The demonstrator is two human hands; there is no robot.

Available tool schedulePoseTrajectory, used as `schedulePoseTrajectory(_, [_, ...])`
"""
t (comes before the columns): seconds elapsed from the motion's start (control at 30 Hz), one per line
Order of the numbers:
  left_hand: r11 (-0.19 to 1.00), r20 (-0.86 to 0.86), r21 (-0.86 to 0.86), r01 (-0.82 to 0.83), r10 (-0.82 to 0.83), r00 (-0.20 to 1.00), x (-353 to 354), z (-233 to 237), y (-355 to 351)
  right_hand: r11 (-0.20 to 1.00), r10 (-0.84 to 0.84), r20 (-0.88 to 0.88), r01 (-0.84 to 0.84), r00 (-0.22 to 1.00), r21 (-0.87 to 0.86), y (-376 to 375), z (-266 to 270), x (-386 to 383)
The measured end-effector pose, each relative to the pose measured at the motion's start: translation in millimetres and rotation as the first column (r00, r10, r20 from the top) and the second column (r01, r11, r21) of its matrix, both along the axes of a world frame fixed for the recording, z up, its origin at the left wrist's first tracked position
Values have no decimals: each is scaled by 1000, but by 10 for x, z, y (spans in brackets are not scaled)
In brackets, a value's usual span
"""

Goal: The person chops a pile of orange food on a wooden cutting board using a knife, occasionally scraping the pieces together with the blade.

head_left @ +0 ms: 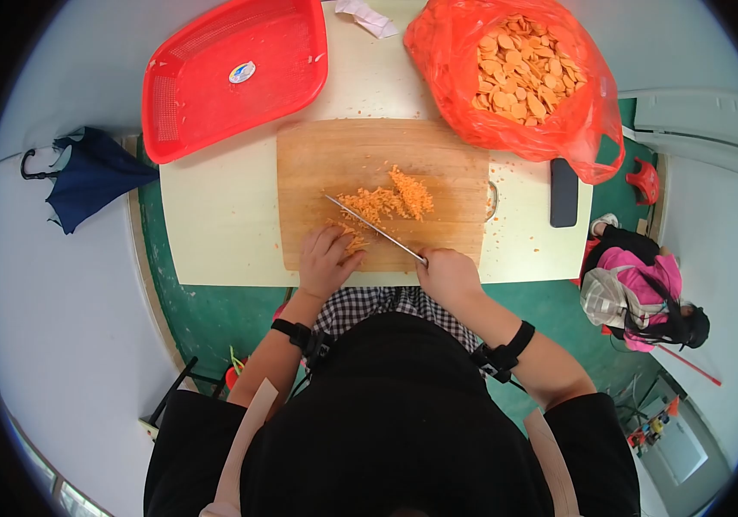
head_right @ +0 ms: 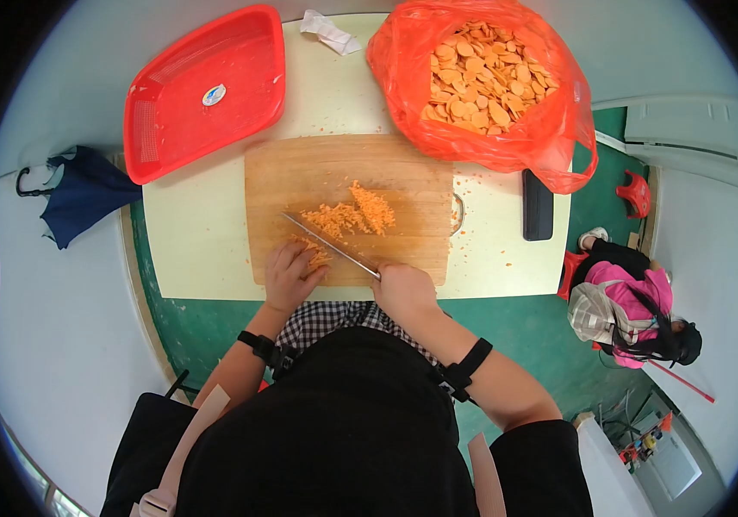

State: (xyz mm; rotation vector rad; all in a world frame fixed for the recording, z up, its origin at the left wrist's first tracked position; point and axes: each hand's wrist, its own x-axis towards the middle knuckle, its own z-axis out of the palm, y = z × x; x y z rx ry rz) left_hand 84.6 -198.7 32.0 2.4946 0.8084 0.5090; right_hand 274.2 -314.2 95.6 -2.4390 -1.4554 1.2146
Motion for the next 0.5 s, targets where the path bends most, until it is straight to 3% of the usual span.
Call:
schedulePoseTrajectory(0.43, [994,29,91,-65,62,998,-12,-127,206,999,-37,-14,36,999,-36,7,76,-45])
schedulePoseTrajectory(0.5, [988,-87,-54,-145,140,986,-35,-73,214,999,-33,-4,32,999,-16,-27,24,-43])
